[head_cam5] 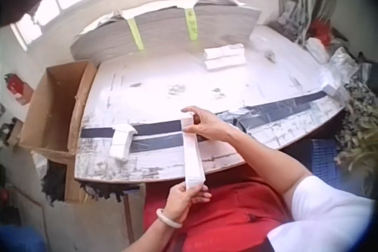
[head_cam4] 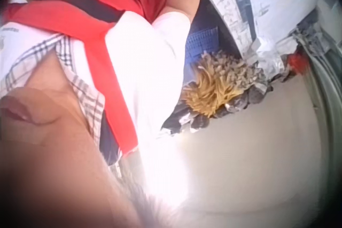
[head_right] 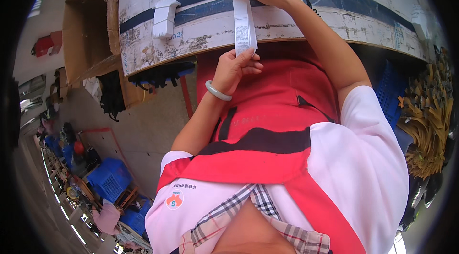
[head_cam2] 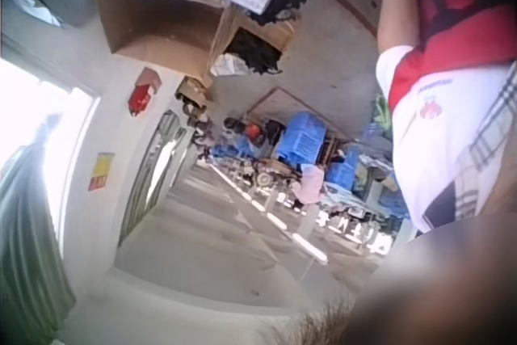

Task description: Organize and sort a stack of garment tags at a workbench.

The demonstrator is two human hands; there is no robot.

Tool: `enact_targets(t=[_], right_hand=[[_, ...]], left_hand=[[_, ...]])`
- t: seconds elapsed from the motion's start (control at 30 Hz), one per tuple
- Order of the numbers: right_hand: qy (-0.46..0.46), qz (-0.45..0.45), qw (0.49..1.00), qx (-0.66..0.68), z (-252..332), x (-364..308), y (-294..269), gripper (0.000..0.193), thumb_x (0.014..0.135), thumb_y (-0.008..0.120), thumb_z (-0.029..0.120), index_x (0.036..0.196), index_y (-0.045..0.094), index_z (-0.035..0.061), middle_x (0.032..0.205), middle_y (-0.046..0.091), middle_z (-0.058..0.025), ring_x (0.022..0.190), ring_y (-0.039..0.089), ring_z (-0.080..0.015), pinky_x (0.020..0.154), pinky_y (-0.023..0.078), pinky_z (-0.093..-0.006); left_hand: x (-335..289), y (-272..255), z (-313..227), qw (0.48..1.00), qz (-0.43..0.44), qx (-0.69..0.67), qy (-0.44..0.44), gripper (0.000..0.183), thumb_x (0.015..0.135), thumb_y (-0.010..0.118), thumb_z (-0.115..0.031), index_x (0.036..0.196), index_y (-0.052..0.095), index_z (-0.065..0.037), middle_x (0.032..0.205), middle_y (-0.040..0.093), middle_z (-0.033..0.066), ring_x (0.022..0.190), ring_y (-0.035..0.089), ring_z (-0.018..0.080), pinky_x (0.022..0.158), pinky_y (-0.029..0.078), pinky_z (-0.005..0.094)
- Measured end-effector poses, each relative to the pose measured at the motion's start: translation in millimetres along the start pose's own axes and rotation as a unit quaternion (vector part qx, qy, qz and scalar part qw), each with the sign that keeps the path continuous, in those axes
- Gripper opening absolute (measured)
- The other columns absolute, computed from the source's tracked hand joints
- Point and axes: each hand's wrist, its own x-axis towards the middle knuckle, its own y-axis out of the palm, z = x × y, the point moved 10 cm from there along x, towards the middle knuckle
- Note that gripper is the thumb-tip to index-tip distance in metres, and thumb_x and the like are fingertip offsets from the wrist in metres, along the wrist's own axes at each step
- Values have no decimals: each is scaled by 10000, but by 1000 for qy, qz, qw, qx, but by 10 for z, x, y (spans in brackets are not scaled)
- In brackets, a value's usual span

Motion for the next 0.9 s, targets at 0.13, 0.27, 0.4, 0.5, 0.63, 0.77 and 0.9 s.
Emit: enact_targets(t=[0.13,0.27,0.4,0.5,0.63,0.77,0.9], right_hand=[[98,30,991,-88,420,-69,48,535,872,714,214,1351,511,87,966,648,-142,838,626,-214,746,524,-347],[10,-97,992,-83,190,-158,-171,571,857,723,197,1368,495,81,967,645,-138,826,620,-247,738,519,-370],[-83,-145,963,-213,458,-637,-328,359,957,627,161,1305,572,92,984,673,-72,894,624,-149,833,506,-284],[-7,5,989,-149,409,-1021,-75,218,947,613,102,1151,643,31,991,657,-74,809,603,-163,762,499,-288],[-60,-20,964,-257,418,-1372,27,138,910,576,103,1009,660,56,961,645,-114,865,638,-334,759,513,-400],[-48,-25,965,-257,346,-1487,168,117,900,582,51,1010,621,38,973,623,-129,882,626,-347,757,508,-392],[-43,-21,969,-242,342,-1436,189,132,906,554,100,984,656,71,992,630,-115,882,634,-351,763,515,-429]], left_hand=[[92,-42,56,999,-26,42,20,289,955,654,-247,1053,611,21,907,660,116,785,700,217,636,603,315],[60,7,85,996,-20,85,27,407,983,595,-358,1075,615,38,912,655,129,785,692,210,626,600,314],[-125,-279,-103,954,-57,268,120,536,983,539,-487,989,652,37,821,650,103,707,648,165,582,539,288],[-330,-317,-401,875,-118,405,239,401,953,626,-385,966,664,14,792,628,128,658,624,221,614,477,330],[-506,40,-845,764,-174,498,372,224,948,619,-238,967,673,-21,817,604,131,718,612,309,659,488,384],[-332,220,-788,729,-152,583,325,185,947,596,-209,923,674,-42,845,619,134,754,613,362,646,483,428],[-306,378,-884,703,-152,595,360,206,947,618,-205,926,689,-12,813,636,148,725,620,337,649,479,395]])
